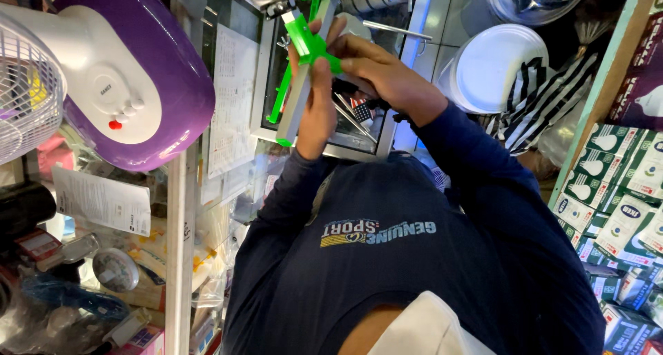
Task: The person assembles a green and silver antenna by using a screwdriver to tighten screws into the plastic housing and metallic rods.
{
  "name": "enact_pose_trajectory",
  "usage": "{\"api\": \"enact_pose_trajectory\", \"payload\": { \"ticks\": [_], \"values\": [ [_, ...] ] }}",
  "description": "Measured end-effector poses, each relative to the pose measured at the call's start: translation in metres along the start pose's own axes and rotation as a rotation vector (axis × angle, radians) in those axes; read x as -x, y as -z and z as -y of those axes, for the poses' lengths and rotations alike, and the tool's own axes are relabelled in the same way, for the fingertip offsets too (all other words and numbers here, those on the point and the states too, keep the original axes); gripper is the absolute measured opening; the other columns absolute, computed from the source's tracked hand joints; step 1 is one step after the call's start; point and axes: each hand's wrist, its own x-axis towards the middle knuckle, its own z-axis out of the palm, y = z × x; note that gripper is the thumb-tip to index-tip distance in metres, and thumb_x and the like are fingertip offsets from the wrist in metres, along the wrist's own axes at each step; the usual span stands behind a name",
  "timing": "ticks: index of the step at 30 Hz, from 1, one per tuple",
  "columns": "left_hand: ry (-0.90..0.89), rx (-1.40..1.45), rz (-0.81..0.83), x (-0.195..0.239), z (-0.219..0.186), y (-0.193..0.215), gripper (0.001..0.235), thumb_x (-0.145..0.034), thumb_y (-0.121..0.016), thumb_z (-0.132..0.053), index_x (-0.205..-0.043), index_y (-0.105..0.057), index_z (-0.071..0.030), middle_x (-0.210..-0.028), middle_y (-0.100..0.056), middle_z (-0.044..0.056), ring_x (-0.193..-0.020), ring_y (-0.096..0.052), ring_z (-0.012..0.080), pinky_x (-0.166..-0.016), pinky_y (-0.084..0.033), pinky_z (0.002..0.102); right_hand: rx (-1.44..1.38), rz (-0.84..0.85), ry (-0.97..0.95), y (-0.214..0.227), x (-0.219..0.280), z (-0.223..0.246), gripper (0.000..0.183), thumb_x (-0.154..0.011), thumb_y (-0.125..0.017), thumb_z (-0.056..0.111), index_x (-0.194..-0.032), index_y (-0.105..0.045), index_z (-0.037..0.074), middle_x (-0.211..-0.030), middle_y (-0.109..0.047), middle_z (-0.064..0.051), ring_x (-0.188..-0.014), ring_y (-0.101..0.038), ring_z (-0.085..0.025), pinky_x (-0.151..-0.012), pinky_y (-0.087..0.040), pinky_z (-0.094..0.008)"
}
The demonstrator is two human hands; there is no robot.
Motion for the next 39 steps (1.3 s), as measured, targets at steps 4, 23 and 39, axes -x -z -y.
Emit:
{"api": "enact_pose_trajectory", "payload": {
  "ticks": [4,23,39],
  "values": [
    [0.054,-0.031,0.051,-0.003,-0.010,0.012,0.063,-0.116,-0.054,-0.039,-0.162,-0.031,-0.004,-0.152,-0.052,0.019,-0.141,-0.053,0.0250,-0.122,-0.042,0.036,-0.048,0.101,0.024,0.004,0.007,0.015,0.054,-0.096,-0.064,0.005,-0.145,-0.044,0.003,-0.130,-0.054,-0.003,-0.106,-0.058,-0.012,-0.094,-0.052,-0.028],
    [-0.348,-0.091,0.313,-0.114,-0.024,-0.001,0.079,-0.098,-0.064,-0.060,-0.153,-0.047,-0.005,-0.136,-0.058,0.006,-0.118,-0.053,0.0194,-0.109,-0.042,0.033,0.691,-0.231,0.445,-0.032,0.022,0.072,0.057,-0.105,-0.063,-0.001,-0.156,-0.037,-0.004,-0.132,-0.067,-0.018,-0.107,-0.074,-0.020,-0.084,-0.060,-0.031],
    [-0.386,0.259,0.747,-0.211,-0.017,-0.060,0.039,-0.114,-0.053,-0.040,-0.120,-0.063,-0.003,-0.094,-0.059,-0.005,-0.085,-0.054,0.0034,-0.077,-0.048,0.025,0.594,-0.594,0.523,-0.034,0.034,0.101,0.036,-0.117,-0.053,0.031,-0.132,-0.059,-0.002,-0.087,-0.062,-0.003,-0.068,-0.057,-0.012,-0.064,-0.046,-0.025]
  ]
}}
